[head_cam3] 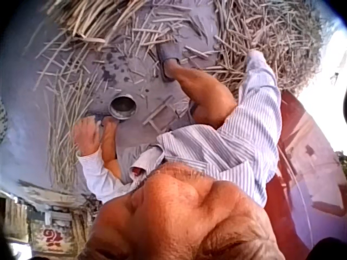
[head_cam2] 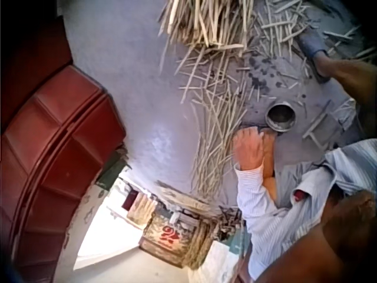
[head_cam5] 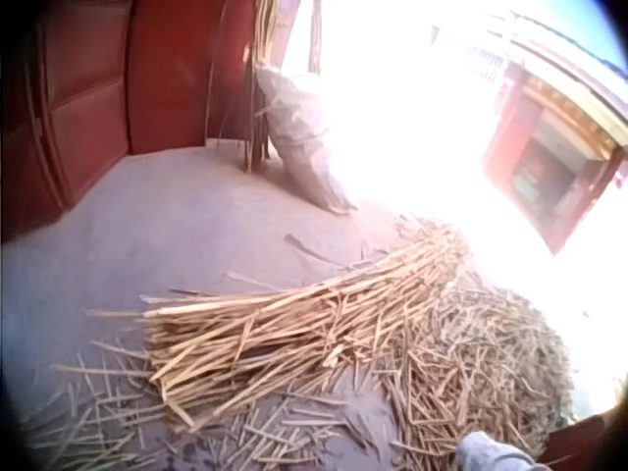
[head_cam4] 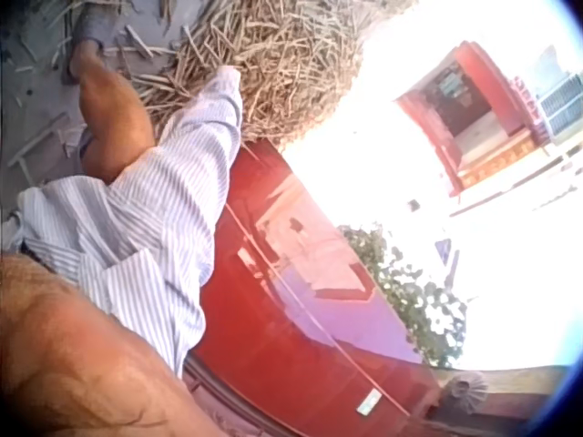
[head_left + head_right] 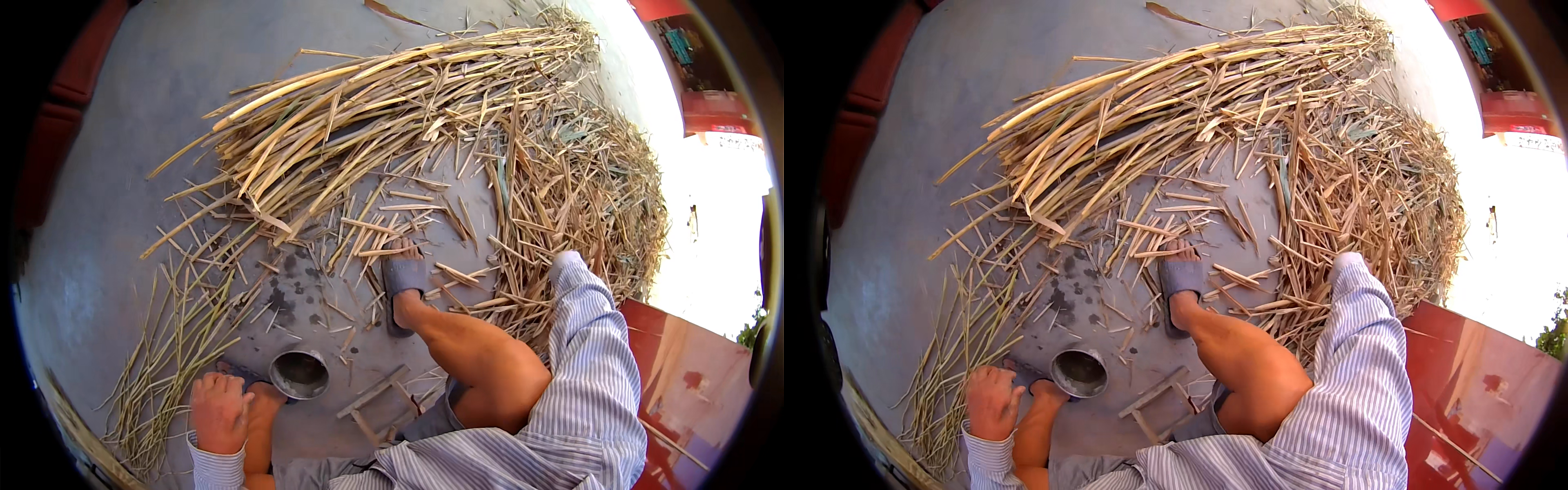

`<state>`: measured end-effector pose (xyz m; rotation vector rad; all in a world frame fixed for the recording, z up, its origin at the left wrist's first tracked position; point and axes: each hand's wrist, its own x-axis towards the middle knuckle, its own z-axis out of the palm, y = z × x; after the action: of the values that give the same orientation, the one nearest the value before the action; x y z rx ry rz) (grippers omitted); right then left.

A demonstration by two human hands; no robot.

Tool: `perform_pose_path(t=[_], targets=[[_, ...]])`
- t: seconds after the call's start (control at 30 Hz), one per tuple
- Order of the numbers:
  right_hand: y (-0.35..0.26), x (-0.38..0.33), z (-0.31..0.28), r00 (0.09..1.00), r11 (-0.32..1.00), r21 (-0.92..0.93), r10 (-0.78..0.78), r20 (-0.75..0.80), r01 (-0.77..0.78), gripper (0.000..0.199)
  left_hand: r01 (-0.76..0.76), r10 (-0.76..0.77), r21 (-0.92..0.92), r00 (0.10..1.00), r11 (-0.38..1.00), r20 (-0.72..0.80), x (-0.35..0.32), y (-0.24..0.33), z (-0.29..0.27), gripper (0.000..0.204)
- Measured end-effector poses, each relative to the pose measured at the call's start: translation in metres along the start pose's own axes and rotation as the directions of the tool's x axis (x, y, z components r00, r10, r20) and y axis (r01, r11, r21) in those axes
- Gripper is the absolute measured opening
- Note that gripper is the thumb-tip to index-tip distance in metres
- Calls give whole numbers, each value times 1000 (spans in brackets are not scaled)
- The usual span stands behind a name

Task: The person sits on the floor and repeatedly picks up dried plant stalks, strips off the fibrous outer layers by hand, and places the processed pieces into a metal container. The person continues this repetitive manual processing throughout the clip.

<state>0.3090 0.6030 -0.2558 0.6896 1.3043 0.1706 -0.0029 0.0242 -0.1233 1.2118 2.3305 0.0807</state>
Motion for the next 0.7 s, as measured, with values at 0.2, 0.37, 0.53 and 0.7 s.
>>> perform_pose_path(t=[0.2,0.37,0.53,0.7], targets=[[-159,96,-160,349,462,332,52,-936,822,30,26,-27,13,997,1000,71,7,2,-6,29],[-220,10,-258,290,471,347,192,-938,811,45,40,-42,27,995,999,94,2,-1,-5,30],[-240,17,-272,161,490,314,330,-930,813,46,10,-10,12,999,1000,51,-2,-4,-2,21],[-234,13,-279,166,746,248,184,-969,619,36,6,-5,-9,996,1000,92,-5,-8,2,24]])
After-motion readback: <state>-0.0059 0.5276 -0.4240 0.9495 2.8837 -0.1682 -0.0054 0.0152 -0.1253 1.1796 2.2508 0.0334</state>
